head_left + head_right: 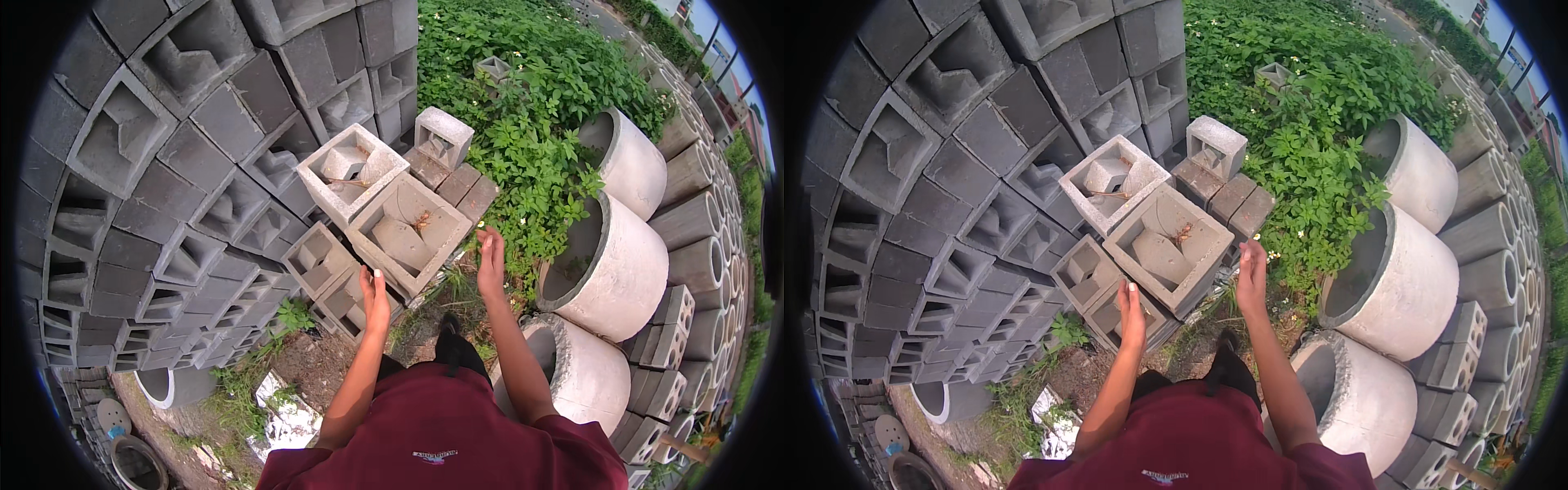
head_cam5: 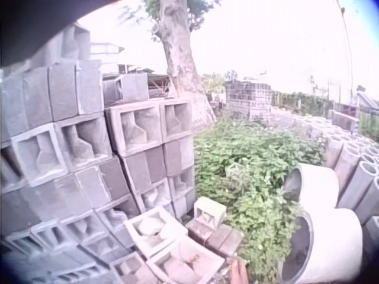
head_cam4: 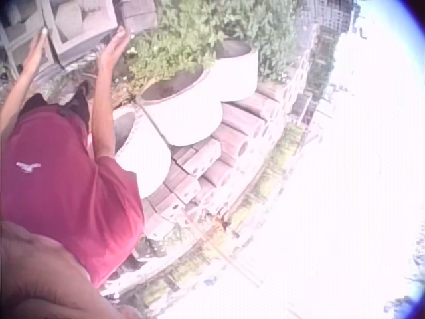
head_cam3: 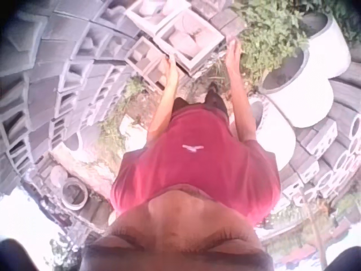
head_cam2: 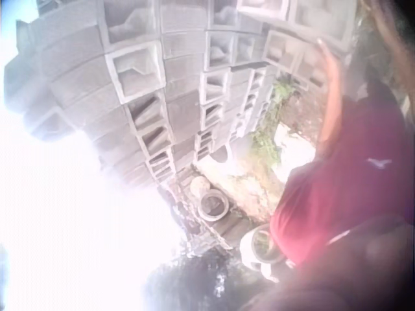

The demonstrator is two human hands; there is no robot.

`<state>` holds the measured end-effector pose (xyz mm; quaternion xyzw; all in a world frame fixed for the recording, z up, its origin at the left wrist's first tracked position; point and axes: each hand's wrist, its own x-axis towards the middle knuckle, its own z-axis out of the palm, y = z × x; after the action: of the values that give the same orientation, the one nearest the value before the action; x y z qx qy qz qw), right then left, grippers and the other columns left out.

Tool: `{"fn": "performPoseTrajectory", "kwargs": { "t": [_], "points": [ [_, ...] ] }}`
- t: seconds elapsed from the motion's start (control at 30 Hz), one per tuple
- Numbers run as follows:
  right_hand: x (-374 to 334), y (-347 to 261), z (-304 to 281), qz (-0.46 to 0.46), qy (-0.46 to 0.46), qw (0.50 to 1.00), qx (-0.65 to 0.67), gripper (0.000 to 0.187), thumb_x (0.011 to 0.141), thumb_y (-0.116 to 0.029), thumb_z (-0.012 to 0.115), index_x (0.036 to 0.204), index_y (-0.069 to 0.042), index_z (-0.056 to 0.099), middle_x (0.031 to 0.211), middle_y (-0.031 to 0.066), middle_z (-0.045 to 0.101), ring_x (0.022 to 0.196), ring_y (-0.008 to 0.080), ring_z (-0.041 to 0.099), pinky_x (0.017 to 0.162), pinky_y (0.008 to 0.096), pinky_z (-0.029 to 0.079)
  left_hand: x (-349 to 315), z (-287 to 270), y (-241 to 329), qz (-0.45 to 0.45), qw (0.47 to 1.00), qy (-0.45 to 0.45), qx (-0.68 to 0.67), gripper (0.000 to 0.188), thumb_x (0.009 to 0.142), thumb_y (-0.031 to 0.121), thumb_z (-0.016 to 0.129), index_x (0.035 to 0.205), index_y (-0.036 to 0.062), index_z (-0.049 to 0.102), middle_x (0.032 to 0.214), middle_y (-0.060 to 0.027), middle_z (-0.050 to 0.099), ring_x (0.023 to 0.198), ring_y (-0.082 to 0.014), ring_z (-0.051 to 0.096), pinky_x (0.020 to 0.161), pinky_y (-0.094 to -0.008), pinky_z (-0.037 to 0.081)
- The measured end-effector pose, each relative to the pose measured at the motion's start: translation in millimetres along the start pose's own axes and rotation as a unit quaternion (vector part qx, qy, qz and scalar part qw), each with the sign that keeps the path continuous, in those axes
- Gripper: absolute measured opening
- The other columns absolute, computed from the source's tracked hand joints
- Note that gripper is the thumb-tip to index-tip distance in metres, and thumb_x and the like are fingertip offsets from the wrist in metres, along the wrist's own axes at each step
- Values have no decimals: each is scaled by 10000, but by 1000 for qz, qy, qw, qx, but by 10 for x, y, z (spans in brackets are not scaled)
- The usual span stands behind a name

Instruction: The person lifts concrete blocks from a stack and places them into the back of a truck.

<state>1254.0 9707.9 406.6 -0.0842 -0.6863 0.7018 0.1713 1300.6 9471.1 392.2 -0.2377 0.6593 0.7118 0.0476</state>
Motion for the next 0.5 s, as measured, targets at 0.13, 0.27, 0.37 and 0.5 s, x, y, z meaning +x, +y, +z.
{"fn": "performPoseTrajectory", "kwargs": {
  "t": [0.13,0.27,0.37,0.5],
  "points": [
    [794,-27,10,93,-135,986,20,540,1025,-427,426,1333,16,451,1295,144,512,1215,206,471,1070,326,322,39,502,244,11,997,67,-37,894,938,509,549,1527,28,79,1559,-241,163,1440,-327,206,1157,-412,191],
    [1372,101,172,183,-302,936,-2,691,1002,-543,382,1388,30,420,1388,162,475,1303,203,420,1111,316,280,105,732,227,18,992,109,-61,955,900,433,633,1538,50,34,1569,-242,139,1446,-319,182,1160,-403,177],
    [1519,119,214,269,-384,883,-1,869,956,-666,327,1464,39,306,1508,188,336,1401,240,310,1142,363,241,150,810,210,8,986,107,-126,971,868,322,663,1547,85,10,1558,-230,185,1428,-308,229,1156,-391,182],
    [1423,-146,352,327,-391,859,-55,983,886,-756,357,1505,-2,233,1568,183,207,1444,280,212,1158,427,205,137,818,244,3,972,96,-215,989,813,135,641,1558,149,-10,1516,-195,289,1349,-301,349,1125,-376,243]
  ]
}}
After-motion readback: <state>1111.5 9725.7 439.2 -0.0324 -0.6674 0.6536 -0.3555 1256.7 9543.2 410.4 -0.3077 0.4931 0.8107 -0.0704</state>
